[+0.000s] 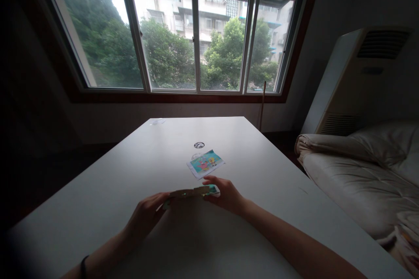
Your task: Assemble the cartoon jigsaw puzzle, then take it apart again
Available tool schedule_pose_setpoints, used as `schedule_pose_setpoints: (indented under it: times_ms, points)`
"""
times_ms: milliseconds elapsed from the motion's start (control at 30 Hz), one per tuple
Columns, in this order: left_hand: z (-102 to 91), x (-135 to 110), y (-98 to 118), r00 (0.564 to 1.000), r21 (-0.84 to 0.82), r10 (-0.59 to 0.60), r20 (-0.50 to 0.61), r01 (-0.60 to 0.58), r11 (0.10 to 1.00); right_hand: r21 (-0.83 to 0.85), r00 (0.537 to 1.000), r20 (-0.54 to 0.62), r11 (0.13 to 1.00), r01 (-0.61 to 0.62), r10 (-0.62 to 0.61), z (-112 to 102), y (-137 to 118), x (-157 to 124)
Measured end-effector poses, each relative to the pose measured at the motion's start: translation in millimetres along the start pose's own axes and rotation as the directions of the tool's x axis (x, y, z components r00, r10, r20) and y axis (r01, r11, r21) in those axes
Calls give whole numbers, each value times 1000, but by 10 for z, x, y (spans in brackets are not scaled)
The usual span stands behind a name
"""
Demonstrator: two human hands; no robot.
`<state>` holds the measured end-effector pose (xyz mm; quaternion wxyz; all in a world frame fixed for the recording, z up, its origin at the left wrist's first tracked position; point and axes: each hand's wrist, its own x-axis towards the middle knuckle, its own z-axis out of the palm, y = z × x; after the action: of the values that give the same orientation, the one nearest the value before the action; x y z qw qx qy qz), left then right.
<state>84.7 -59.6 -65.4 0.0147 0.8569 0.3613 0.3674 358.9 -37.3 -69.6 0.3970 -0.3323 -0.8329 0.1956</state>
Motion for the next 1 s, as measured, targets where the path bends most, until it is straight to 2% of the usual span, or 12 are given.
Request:
schedule_pose_setpoints:
  times_ms: [200, 333, 400, 500, 567, 633, 700, 767, 900, 1000]
  points:
    - [62, -57, -69, 997, -65, -73, -34, 70, 995, 60, 998, -28, 997, -49, 51, -4, -50, 24]
    - [72, -9, -53, 975, -273, -213, -57, 190, 943, 178, 988, -86, 977, -114, 131, 1, -90, 78]
    - [77, 41, -44, 942, -439, -334, -31, 287, 852, 264, 968, -101, 944, -197, 230, 20, -100, 112]
    - [94, 109, -34, 852, -660, -515, 97, 442, 607, 492, 925, -67, 819, -295, 373, 72, -97, 147]
    - [108, 139, -17, 802, -742, -550, 233, 512, 433, 621, 906, -7, 712, -328, 424, 111, -79, 151]
    - [119, 155, 8, 795, -789, -502, 339, 531, 309, 687, 890, 38, 635, -353, 454, 139, -52, 143]
    - [128, 161, 32, 811, -820, -443, 381, 518, 244, 715, 876, 72, 587, -379, 478, 149, -29, 132]
    - [136, 159, 44, 810, -832, -443, 385, 512, 214, 728, 859, 95, 554, -404, 502, 142, -24, 126]
    - [146, 153, 40, 744, -825, -516, 424, 553, 120, 749, 835, 122, 502, -432, 536, 121, -46, 126]
    - [141, 152, 46, 704, -816, -551, 448, 573, 69, 772, 834, 138, 469, -428, 534, 130, -36, 123]
